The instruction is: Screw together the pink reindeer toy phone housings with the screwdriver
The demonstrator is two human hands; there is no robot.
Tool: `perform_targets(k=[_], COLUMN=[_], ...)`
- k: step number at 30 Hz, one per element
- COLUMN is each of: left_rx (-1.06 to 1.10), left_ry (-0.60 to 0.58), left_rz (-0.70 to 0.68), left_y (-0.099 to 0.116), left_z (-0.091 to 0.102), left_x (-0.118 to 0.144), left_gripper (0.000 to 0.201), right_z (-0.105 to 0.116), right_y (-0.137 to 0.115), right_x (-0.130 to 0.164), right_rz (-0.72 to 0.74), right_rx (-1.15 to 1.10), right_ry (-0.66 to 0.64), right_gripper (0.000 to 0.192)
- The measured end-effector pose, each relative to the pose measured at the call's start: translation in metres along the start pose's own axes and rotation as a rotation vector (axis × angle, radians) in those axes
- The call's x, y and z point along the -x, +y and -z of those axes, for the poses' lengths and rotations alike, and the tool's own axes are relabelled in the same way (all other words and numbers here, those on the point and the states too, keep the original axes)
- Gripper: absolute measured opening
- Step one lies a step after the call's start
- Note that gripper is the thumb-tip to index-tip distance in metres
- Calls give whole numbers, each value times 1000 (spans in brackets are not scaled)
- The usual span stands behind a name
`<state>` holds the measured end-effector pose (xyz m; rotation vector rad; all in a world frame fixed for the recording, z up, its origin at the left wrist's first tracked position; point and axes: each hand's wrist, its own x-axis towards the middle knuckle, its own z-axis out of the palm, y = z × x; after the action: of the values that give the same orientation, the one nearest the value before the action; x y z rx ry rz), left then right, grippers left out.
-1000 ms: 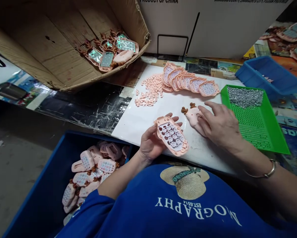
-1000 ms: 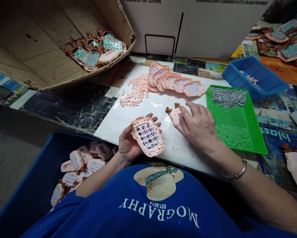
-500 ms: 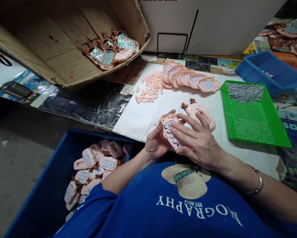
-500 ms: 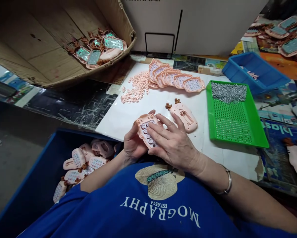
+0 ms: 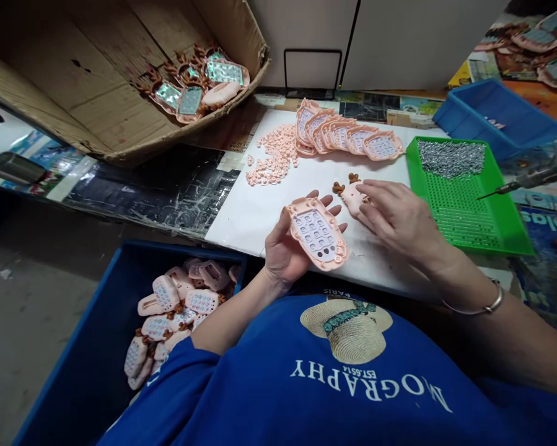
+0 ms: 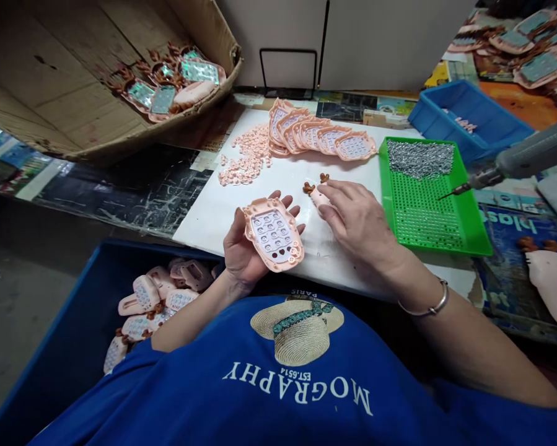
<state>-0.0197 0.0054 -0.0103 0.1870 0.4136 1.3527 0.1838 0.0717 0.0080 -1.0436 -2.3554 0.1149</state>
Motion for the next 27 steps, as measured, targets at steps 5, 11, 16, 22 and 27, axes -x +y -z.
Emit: perform_targets(k=[5,11,16,22,27], left_rx=[-13,0,-2,10,11], left_ry=[104,185,161,161,162], left_rz=[7,-15,-4,20,4], left_y=[4,5,-2,-12,-10], left_z=[-6,-9,-12,-13,-11], left_x=[-3,-9,-11,-11,-11], left_gripper=[58,60,56,53,52], right_z=[-10,-1,-13,-23,-19], right_y=[-3,-34,-37,-42,-43], right_x=[4,11,12,12,13], right_rz=[40,427,489,478,438], right_rx=[142,-149,-61,-43,-159], right_ry=[45,98,87,105,99], right_gripper=[29,20,17,17,13])
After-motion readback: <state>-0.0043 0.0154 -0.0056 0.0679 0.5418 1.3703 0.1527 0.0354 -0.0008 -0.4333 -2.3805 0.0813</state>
